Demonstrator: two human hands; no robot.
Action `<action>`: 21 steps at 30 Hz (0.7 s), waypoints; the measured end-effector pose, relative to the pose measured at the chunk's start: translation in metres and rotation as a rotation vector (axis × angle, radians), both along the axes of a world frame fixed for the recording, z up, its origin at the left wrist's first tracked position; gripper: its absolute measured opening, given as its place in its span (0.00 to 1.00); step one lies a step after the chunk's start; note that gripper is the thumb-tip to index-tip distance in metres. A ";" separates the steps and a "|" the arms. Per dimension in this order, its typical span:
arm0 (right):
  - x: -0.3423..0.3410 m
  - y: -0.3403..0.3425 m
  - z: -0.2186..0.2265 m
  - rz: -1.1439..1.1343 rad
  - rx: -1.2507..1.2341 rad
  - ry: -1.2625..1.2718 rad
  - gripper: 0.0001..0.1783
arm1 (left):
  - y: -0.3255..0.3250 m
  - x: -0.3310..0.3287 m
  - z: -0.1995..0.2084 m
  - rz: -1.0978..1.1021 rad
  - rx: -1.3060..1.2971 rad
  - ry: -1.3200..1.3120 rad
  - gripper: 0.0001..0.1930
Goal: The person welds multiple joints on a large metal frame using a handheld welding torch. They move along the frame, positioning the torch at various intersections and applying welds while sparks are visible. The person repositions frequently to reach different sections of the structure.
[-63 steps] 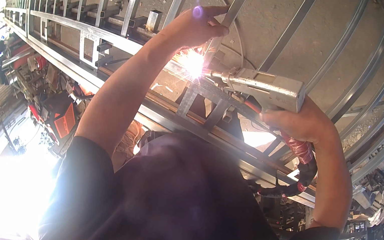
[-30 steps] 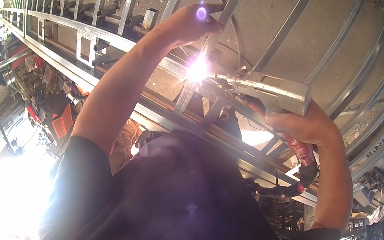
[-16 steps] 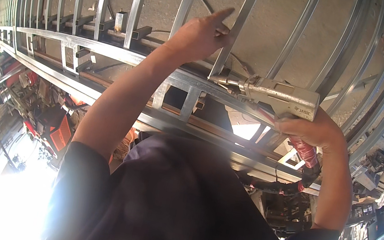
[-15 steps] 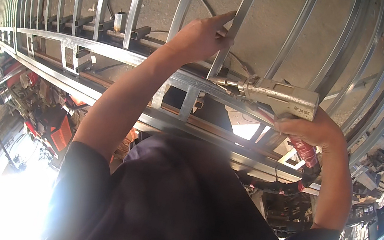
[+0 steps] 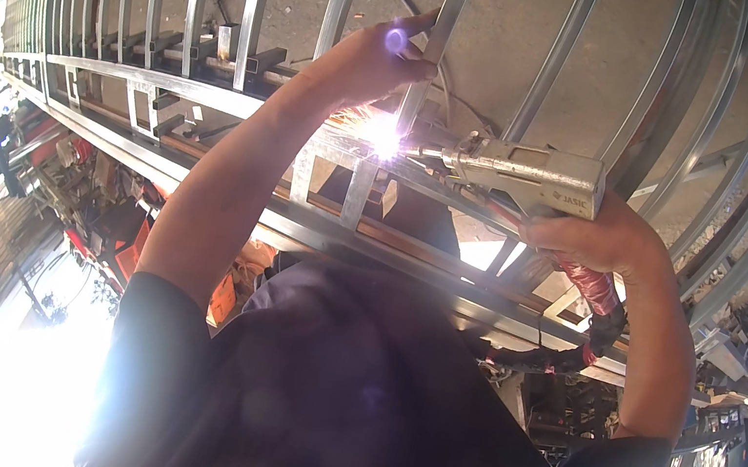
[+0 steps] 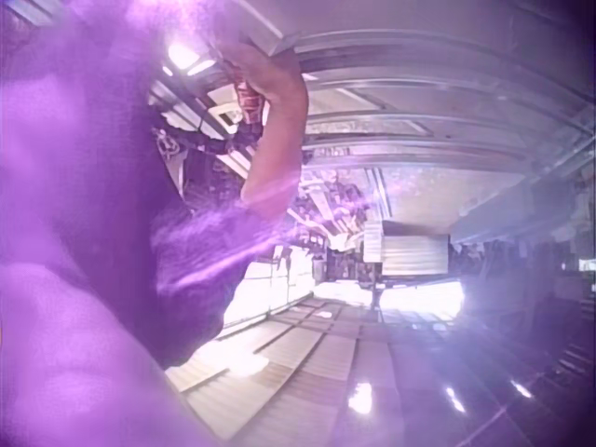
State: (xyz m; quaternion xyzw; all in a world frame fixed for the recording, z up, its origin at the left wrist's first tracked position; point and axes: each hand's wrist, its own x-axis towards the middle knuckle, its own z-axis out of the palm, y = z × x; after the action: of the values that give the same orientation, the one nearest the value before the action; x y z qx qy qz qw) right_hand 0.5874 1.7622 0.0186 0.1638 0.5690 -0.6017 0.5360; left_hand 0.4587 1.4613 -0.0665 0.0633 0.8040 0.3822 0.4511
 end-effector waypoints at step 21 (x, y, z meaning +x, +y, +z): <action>0.007 0.012 -0.004 0.080 0.091 -0.024 0.41 | -0.001 0.000 -0.006 -0.015 -0.005 0.041 0.41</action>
State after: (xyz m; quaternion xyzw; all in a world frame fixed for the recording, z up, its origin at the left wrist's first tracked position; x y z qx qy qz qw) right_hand 0.5945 1.7739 0.0143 0.1723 0.5955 -0.5514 0.5583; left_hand 0.4586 1.4603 -0.0721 0.0759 0.8135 0.3752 0.4377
